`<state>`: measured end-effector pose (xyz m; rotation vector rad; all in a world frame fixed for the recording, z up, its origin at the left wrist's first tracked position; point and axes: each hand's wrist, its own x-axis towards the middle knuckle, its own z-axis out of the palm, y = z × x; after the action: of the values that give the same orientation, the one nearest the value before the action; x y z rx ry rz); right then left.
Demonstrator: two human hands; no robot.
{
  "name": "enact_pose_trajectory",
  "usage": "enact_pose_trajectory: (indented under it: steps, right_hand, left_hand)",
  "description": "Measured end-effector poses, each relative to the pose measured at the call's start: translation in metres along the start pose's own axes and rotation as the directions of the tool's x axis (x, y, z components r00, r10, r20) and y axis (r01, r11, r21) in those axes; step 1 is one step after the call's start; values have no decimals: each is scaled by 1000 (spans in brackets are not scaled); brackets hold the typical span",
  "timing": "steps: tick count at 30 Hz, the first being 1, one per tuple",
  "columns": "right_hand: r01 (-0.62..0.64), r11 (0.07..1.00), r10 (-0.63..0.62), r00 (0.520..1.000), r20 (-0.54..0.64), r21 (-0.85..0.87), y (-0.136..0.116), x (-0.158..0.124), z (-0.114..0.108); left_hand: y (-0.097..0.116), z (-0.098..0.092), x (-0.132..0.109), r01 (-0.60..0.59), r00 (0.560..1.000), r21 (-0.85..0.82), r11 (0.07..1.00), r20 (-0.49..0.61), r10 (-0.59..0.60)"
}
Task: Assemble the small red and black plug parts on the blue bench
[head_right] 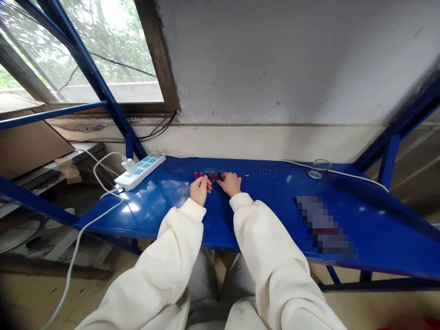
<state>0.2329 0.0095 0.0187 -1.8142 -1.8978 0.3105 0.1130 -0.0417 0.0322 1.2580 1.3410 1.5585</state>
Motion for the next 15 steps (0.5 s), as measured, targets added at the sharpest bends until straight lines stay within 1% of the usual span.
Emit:
enact_pose_trajectory:
  steps: [3,5,7,10,13,15]
  right_hand:
    - [-3,1000,3,1000,-2,21,-1,0,-1]
    - [-1,999,2,1000,-25,42,-2,-1,-5]
    - [17,998,-12,997,-75,62,-2,-4,-13]
    - [80,995,-68,980,-185,62,1,-11,-29]
    - [133,990,-115,955,-274,50,9,-21,-39]
    - [144,989,-130,940,-317,23,14,-28,-40]
  left_hand:
    - [-1,0,-2,-8,1000,18,1000,14,8]
    - [-1,0,-3,-42,999,42,998,30,41]
    - [3,1,-3,-116,992,69,991,55,112]
    - [13,4,0,-243,967,89,966,106,233]
    - [21,10,4,-313,944,90,946,136,299]
    - [20,14,3,-345,934,110,932,140,329]
